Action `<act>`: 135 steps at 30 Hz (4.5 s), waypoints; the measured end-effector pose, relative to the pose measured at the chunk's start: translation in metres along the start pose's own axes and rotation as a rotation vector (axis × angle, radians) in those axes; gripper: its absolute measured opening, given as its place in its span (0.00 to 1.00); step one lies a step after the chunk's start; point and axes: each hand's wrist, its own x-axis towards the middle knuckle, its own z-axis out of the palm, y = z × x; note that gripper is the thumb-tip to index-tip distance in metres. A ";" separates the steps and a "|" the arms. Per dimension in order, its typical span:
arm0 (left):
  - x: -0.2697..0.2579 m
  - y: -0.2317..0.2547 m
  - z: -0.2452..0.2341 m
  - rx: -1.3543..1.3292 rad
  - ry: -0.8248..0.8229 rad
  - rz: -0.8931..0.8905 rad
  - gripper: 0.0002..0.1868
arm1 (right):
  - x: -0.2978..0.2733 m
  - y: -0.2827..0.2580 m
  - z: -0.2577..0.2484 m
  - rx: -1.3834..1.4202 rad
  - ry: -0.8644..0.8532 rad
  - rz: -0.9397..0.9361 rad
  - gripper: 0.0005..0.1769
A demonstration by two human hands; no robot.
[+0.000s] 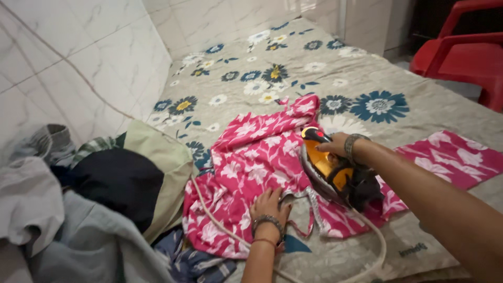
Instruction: The person irons a pink floral dress laid out on a bed. They repeatedly smooth the fabric with their hands and move the iron across different sections of the dress, adjusting its position multiple times.
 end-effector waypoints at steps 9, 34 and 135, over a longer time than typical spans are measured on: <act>0.013 -0.008 -0.002 0.183 -0.079 0.146 0.27 | -0.089 -0.019 0.000 0.123 -0.113 0.053 0.29; 0.049 0.009 0.010 0.145 -0.217 -0.062 0.47 | 0.005 -0.040 0.032 0.241 0.062 0.150 0.30; 0.041 0.019 -0.012 0.113 -0.300 -0.104 0.46 | 0.135 0.011 -0.021 0.165 0.121 0.168 0.30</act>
